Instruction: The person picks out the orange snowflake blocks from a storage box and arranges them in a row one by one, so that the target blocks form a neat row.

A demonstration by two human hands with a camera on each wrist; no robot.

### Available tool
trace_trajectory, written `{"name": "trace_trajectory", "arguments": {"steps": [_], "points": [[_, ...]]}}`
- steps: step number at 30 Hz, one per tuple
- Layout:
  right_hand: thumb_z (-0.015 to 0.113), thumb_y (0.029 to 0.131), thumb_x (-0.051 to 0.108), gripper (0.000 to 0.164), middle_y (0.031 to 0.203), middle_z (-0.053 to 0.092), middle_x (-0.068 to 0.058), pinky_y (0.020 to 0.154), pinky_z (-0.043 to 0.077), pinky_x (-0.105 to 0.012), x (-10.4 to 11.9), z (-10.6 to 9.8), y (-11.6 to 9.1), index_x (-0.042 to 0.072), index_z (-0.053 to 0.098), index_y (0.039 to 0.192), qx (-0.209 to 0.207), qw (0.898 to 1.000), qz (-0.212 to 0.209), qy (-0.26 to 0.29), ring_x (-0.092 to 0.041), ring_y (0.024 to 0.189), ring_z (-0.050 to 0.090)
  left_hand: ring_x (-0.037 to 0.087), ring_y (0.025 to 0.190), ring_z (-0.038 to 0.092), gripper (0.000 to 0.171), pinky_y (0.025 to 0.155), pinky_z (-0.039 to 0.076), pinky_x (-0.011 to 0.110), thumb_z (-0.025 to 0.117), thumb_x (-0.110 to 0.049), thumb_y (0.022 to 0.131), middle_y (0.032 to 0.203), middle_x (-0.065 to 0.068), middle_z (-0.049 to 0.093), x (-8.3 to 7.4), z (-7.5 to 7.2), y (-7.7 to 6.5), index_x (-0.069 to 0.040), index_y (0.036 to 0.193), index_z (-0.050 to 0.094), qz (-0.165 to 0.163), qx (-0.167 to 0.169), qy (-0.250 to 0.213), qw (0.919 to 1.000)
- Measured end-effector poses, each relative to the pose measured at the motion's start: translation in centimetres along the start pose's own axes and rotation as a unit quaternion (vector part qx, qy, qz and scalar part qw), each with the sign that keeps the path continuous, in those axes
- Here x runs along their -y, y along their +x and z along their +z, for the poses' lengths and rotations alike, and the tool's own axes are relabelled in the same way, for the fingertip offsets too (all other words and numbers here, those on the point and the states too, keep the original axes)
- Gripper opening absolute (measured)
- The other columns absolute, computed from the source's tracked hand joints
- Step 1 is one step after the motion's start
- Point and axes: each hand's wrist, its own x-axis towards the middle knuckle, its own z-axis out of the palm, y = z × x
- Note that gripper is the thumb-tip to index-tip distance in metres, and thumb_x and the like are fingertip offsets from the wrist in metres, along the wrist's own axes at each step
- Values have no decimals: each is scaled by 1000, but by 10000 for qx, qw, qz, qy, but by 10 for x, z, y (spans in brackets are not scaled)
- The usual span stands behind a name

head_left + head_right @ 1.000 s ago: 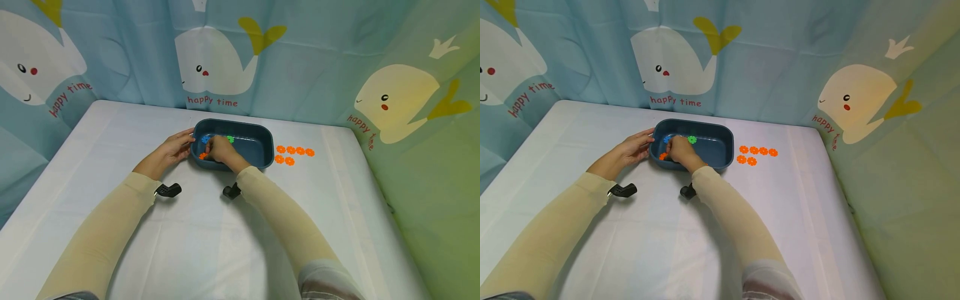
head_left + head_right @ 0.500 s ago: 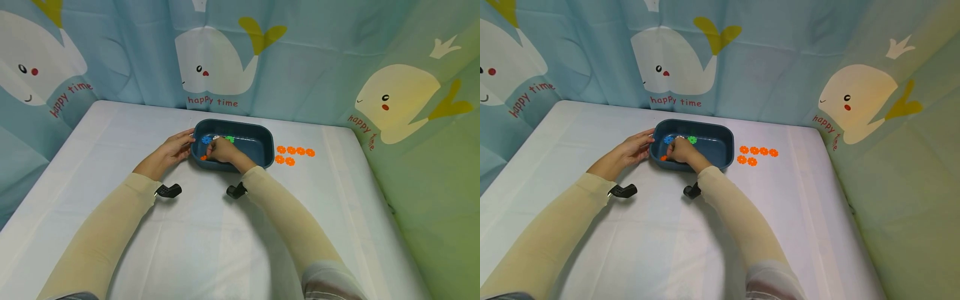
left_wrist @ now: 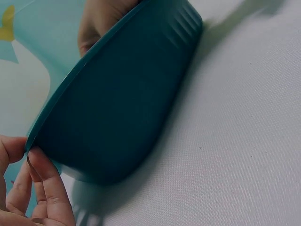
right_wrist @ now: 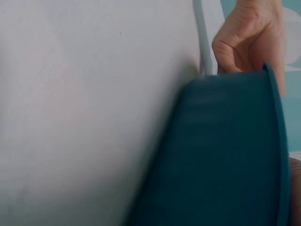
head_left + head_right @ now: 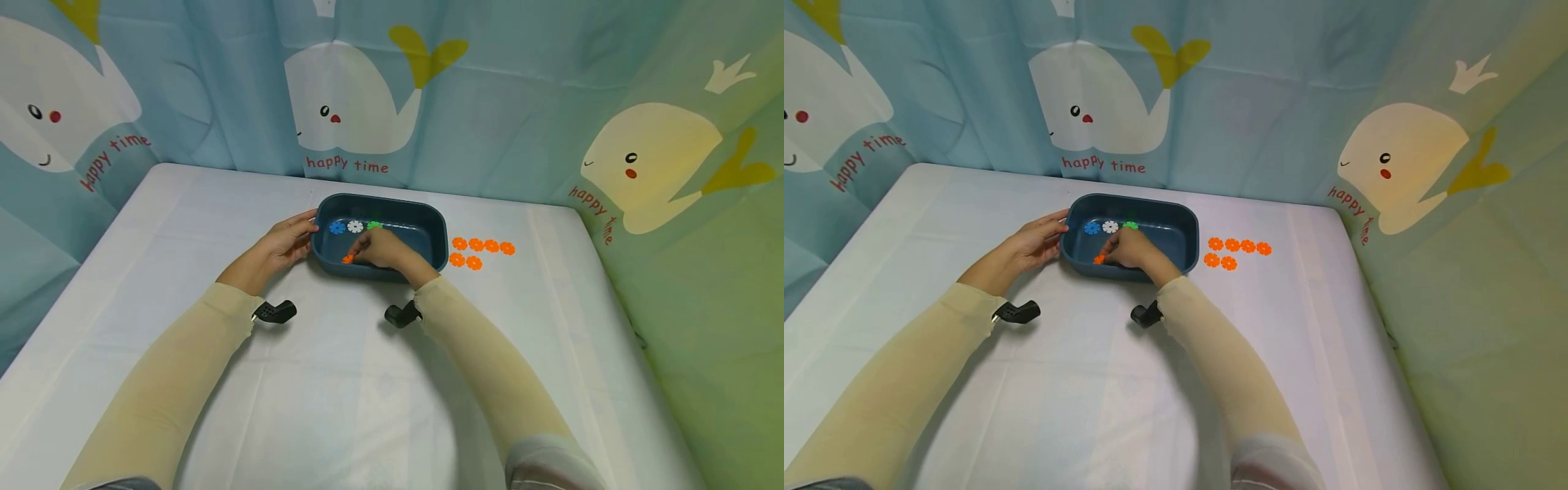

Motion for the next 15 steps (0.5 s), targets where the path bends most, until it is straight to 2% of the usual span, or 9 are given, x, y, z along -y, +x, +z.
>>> {"name": "trace_trajectory", "arguments": {"steps": [5,7,15], "points": [[68,92,12,15,96,72,-11,71,55,-27,-7,-12,-12,4,72,104,-58,9960,316,829,-17,77,65,3,70,57,58,56,49,13,55,-5,97,112,2,53,0,0,0,-19,151,41,-7,-2,-4,10000],[67,92,10,17,97,73,-13,73,57,-29,-10,-17,-16,3,71,106,-162,9932,416,1079,-18,80,69,3,70,57,58,56,49,13,55,-5,97,110,2,54,0,0,1,-19,151,41,-14,-1,5,10000],[66,91,7,19,104,72,-16,84,58,-36,-22,-33,-33,0,70,109,-500,9835,692,1595,-24,89,72,4,70,57,57,55,48,14,55,-5,97,106,0,57,1,-1,0,-19,150,42,9,1,-33,10000]]}}
